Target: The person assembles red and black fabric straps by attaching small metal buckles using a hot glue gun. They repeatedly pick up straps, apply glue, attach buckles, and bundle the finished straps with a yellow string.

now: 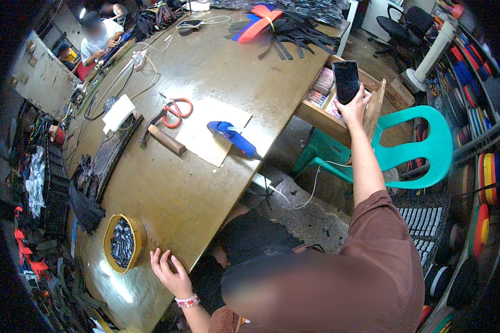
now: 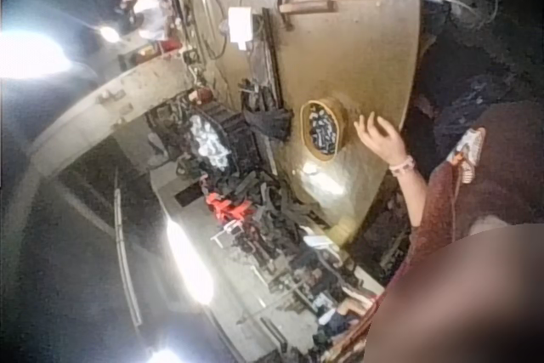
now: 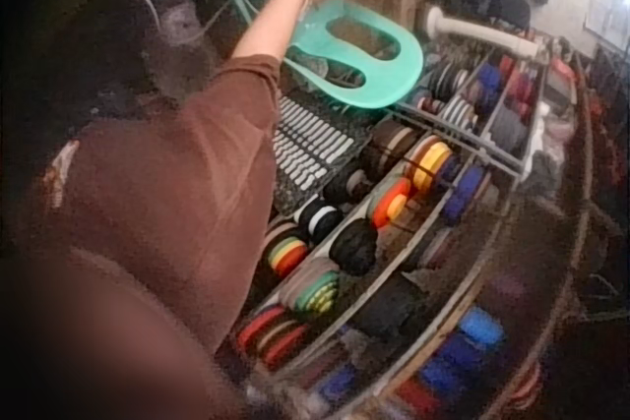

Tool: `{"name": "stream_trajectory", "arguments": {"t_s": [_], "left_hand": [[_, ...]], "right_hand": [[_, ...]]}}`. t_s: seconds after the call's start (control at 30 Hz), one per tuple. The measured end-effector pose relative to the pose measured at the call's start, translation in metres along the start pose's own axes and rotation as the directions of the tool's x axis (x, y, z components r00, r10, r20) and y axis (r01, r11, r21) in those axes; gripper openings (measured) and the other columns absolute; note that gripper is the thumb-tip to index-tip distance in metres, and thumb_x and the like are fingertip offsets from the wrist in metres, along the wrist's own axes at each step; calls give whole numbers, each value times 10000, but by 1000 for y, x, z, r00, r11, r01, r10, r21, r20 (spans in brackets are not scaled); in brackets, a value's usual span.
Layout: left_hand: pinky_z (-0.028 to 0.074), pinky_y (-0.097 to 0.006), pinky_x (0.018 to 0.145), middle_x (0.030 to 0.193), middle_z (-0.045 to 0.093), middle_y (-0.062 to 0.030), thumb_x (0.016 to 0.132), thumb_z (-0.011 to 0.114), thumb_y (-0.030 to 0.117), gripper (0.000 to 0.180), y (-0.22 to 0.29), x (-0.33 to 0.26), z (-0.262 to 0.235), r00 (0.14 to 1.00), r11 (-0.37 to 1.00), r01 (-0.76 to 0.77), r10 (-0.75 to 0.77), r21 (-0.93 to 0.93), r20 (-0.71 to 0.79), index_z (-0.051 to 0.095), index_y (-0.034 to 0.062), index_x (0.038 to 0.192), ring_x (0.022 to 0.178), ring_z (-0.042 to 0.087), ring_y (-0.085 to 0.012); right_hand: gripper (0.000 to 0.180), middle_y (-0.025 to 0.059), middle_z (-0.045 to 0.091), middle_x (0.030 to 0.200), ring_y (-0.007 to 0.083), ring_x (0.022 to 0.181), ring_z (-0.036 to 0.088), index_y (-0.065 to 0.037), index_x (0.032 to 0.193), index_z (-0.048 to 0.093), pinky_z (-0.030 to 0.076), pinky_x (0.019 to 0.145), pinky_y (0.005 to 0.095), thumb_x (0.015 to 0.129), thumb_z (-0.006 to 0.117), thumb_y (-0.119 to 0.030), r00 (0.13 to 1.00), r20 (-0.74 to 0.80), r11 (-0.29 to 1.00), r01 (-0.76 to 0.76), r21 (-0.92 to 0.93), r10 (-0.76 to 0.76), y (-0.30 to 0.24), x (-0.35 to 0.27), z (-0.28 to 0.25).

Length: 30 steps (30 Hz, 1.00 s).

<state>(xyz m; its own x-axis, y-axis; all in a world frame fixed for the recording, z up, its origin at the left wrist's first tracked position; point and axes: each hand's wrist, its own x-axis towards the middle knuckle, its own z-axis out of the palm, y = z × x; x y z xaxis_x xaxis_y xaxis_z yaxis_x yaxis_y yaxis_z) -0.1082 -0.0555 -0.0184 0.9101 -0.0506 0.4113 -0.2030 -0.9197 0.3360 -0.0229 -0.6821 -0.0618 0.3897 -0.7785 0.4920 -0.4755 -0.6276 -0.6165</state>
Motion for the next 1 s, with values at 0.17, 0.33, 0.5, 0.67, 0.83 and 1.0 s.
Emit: {"name": "stream_trajectory", "arguments": {"t_s": [0.17,0.33,0.5,0.67,0.83,1.0], "left_hand": [[315,-476,1052,1259,508,-146,862,556,50,160,1,0,-1,1000,1000,11,-11,-10,7,605,18,1011,1267,404,-365],[315,-477,1052,1264,507,-144,861,557,53,160,0,0,-1,1000,1000,16,-16,-5,6,605,20,1011,1268,403,-364],[315,-478,1054,1262,507,-143,863,558,61,157,-1,-1,1,1000,1000,-1,1,-13,-10,607,24,1006,1272,400,-364],[317,-478,1051,1249,513,-143,855,561,60,158,-1,-1,1,1000,1000,-5,4,-18,-20,610,31,1004,1268,403,-366],[331,-478,1039,1236,521,-146,844,572,62,159,-2,0,1,998,1000,-1,-1,-30,-56,613,34,995,1258,412,-372],[343,-463,1046,1221,533,-141,832,608,81,160,-5,-3,2,998,998,6,-10,-60,-59,619,47,988,1249,426,-367]], "right_hand": [[1113,252,347,1179,402,1099,423,-28,1422,193,389,999,446,550,853,-235,996,-56,998,67,-20,-68,2,0,2],[1125,271,293,1282,432,1188,389,-53,1426,197,367,1041,457,541,866,-238,1000,-9,999,-21,26,21,4,1,3],[1112,285,337,1241,420,1155,416,-14,1405,222,392,1012,435,530,866,-249,998,-61,999,-27,-17,26,11,3,7],[1091,310,386,1272,412,1180,426,21,1342,301,380,1029,429,497,878,-357,930,44,909,-344,-236,364,24,11,12],[1025,211,448,1345,399,1295,376,-99,1359,360,344,1042,537,537,857,-455,826,133,751,-414,-515,547,31,15,16],[795,214,544,1273,373,1219,488,-75,1190,576,376,1014,551,559,834,-483,845,184,779,-349,-521,502,39,17,21]]}}
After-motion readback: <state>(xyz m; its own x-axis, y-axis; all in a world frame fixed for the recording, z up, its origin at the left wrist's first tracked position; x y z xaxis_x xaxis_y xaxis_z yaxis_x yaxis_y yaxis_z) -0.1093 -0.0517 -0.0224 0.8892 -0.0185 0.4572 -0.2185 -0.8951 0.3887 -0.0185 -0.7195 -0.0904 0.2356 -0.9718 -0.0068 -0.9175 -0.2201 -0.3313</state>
